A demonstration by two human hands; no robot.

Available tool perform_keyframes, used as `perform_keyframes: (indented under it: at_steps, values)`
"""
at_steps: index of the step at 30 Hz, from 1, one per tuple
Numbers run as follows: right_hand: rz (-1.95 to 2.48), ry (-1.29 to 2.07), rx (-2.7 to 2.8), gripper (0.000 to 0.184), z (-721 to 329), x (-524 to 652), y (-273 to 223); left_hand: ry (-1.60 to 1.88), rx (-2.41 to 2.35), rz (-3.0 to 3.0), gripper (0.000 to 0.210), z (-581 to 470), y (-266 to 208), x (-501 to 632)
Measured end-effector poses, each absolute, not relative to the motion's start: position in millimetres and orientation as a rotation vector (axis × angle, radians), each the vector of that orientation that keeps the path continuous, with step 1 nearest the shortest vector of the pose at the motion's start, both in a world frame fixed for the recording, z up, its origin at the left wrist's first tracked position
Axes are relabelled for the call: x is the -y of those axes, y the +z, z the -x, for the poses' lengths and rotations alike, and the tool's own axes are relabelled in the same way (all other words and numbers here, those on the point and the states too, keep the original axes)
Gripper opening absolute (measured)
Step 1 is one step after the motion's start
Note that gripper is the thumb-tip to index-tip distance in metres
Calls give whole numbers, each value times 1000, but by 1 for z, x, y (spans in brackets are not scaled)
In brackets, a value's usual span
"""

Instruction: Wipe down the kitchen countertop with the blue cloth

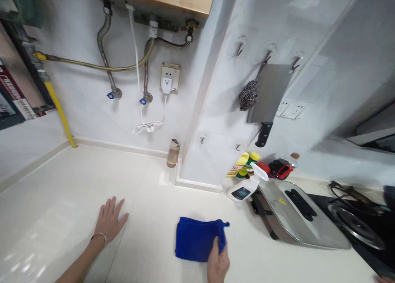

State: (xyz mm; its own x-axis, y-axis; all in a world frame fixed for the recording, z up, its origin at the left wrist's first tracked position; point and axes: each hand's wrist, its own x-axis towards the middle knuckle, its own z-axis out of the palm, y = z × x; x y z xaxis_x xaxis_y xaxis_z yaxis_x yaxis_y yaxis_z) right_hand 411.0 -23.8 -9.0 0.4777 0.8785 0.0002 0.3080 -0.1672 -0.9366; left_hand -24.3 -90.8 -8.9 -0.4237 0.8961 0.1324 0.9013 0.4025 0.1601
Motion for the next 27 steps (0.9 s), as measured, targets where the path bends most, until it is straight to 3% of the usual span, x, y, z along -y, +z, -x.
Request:
perform_keyframes:
  at_steps: [4, 7, 10, 13, 17, 22, 24, 27]
  values:
    - [1418, 483, 1859, 54, -364, 42, -13, -253, 2610, 1666, 70, 23, -5, 91]
    - [1438, 249, 2215, 64, -341, 53, -19, -233, 2622, 1667, 71, 21, -3, 91]
    - [1477, 277, 2342, 68, -343, 54, -18, -238, 2647, 1669, 71, 20, -1, 91]
    - [1493, 324, 2310, 56, -359, 43, -11, -258, 2657, 1666, 71, 20, 1, 92]
    - [1717, 283, 2043, 64, -376, 25, -8, -253, 2637, 1656, 70, 21, -1, 92]
    - [1904, 562, 1775, 65, -377, 10, -13, -269, 2594, 1636, 74, 29, -15, 89]
    - [1864, 685, 1646, 56, -373, 6, -11, -292, 2578, 1624, 75, 33, -21, 86]
    - [1777, 820, 1546, 25, -369, 6, -2, -325, 2566, 1612, 77, 38, -26, 83]
